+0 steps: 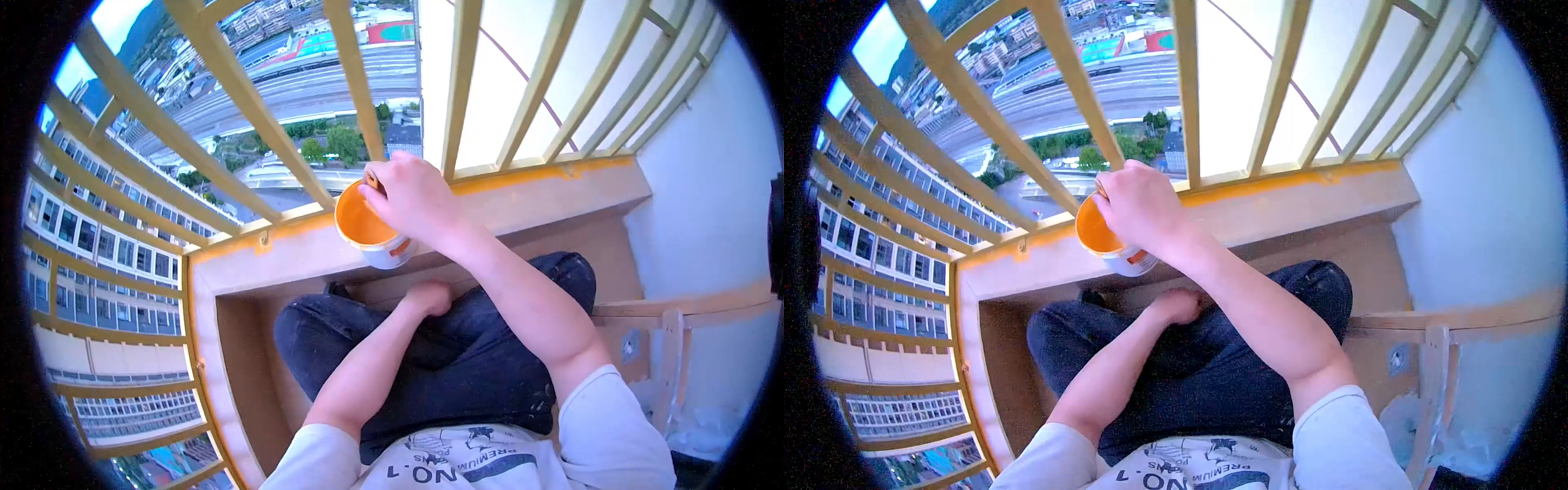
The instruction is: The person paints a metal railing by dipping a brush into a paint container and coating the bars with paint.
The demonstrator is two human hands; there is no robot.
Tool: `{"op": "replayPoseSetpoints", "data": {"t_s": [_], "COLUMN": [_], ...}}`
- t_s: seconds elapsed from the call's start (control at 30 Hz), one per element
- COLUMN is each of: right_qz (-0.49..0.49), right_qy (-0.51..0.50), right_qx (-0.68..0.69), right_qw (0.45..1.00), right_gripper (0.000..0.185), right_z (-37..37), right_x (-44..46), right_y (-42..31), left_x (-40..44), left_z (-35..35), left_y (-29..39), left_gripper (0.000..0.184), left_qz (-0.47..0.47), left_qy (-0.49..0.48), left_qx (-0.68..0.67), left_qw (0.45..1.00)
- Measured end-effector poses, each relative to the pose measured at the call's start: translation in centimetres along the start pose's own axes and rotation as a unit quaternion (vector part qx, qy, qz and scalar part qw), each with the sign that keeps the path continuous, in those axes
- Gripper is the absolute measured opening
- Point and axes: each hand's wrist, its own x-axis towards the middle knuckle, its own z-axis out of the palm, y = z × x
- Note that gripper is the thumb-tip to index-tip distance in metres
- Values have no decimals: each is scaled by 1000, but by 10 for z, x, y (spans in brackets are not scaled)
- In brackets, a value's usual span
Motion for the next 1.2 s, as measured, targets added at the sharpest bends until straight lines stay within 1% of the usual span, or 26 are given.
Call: {"op": "replayPoseSetpoints", "data": {"t_s": [0.07,0.13,0.2,0.27,0.3,0.33,0.4,0.43,0.47,0.5,0.53,0.57,0.6,0.63,0.67,0.7,0.73,0.77,0.8,0.83,0.87,0.93,1.0,1.07,1.13,1.2], "right_qz": [-4,9,16,72,53,54,23,72,112,143,149,152,168,155,142,113,142,159,166,158,152,146,101,40,14,6], "right_qy": [-11,-46,-44,15,-3,-4,-17,-1,33,55,71,104,125,102,127,137,135,154,158,182,202,244,311,394,476,535], "right_qx": [-24,-70,-73,-15,-10,-10,16,99,166,140,186,293,302,364,391,432,465,475,532,576,619,624,599,513,340,132], "right_qw": [1000,996,996,997,999,998,999,992,979,978,969,938,930,913,900,884,863,852,816,781,744,728,731,762,811,835], "right_gripper": [19,18,18,18,19,19,21,22,23,24,23,24,22,22,23,25,26,27,27,26,26,24,22,21,22,23], "right_z": [14,21,19,9,9,12,9,9,6,6,-4,-1,-4,-12,-10,-7,-23,-27,-36,-53,-71,-115,-173,-245,-321,-397], "right_x": [4,4,5,5,2,0,-8,-12,-12,-15,-19,-27,-33,-38,-44,-50,-57,-66,-70,-75,-82,-90,-95,-94,-86,-70], "right_y": [0,2,0,-1,2,4,13,17,24,30,26,34,36,43,47,55,48,54,62,63,65,73,81,81,78,71], "left_x": [-8,-6,0,2,2,0,-12,-12,4,-11,4,-21,-25,14,-13,9,32,-13,-2,17,24,2,-11,-19,-23,-24], "left_z": [-13,-17,-12,-12,-14,-16,-15,-21,-4,-11,1,-18,-37,11,-22,3,29,-16,1,22,40,36,18,-4,-24,-38], "left_y": [8,10,10,10,11,13,12,14,5,10,-2,18,20,-18,11,-13,-37,3,-11,-35,-54,-39,-16,4,25,41], "left_gripper": [30,30,30,29,29,28,28,27,29,31,32,34,40,42,43,44,46,48,52,54,44,44,43,43,42,42], "left_qz": [1,1,23,40,39,38,26,23,47,76,90,55,98,94,37,46,54,-28,-63,24,-19,-36,-43,-52,-55,-57], "left_qy": [3,6,7,14,-3,-21,-28,-26,24,102,65,85,17,16,-44,-48,-52,-109,-102,-29,17,14,8,6,10,14], "left_qx": [0,1,17,25,28,32,11,-3,-20,-13,-9,-49,5,-12,-99,-78,-56,-31,-142,-56,54,41,29,24,23,20], "left_qw": [1000,1000,1000,999,999,999,999,999,998,992,994,994,995,995,993,995,996,993,983,998,998,998,999,998,998,998]}}
